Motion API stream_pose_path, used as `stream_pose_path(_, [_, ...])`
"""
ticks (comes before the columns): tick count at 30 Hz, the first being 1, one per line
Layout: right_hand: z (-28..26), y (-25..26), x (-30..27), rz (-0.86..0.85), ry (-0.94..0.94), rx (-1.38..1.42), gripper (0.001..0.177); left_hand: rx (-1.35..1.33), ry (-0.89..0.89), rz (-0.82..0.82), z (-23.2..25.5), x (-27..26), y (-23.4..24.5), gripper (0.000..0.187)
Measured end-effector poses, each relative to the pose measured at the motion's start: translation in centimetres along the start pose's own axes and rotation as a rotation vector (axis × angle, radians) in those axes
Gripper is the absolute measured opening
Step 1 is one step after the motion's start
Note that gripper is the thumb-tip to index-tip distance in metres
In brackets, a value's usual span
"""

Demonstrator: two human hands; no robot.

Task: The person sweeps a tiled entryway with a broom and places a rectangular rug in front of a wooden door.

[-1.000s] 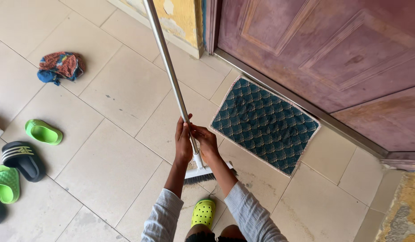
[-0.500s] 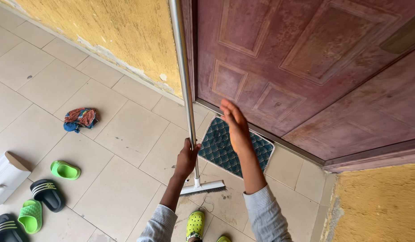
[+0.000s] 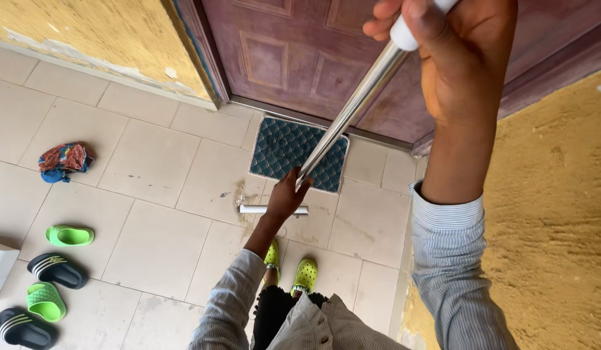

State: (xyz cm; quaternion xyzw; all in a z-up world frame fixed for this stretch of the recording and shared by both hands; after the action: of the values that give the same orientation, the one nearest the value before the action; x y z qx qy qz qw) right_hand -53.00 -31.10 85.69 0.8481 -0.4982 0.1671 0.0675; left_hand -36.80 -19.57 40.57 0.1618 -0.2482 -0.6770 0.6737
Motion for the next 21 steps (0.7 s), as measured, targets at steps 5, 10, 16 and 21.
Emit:
stream_pose_path(5, [-3.2, 1.5, -9.7, 0.032, 0.046, -0.302, 0.031, -0.076, -0.139, -0.158, 8.3, 3.0, -5.3, 0.038])
stream_pose_path(10, [-5.9, 7.5, -18.2, 0.327, -0.072, -0.308, 0.037, -0.048, -0.32, -0.359, 15.5, 5.7, -14.6, 0.031])
stream_pose_path(16, [-5.5, 13.5, -30.1, 0.621, -0.223, -0.92, 0.039, -0.104, -0.501, -0.397, 20.9, 8.0, -27.9, 0.037])
stream_pose_path(21, [6.0, 16.7, -38.7, 0.822, -0.359, -0.724, 0.043, -0.006, -0.503, -0.58, 18.4, 6.0, -40.4, 0.033])
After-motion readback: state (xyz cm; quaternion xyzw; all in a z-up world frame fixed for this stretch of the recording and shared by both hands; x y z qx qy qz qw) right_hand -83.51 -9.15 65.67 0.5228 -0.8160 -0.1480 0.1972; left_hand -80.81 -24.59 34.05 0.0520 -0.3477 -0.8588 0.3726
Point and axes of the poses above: each hand's wrist, its own x-axis towards the middle knuckle, its own y-axis out of the back of the hand, z = x × y, the point moved 9 cm from there along x, towards the middle knuckle, and after that the axes turned 13 degrees about -y, right-handed, at the moved point
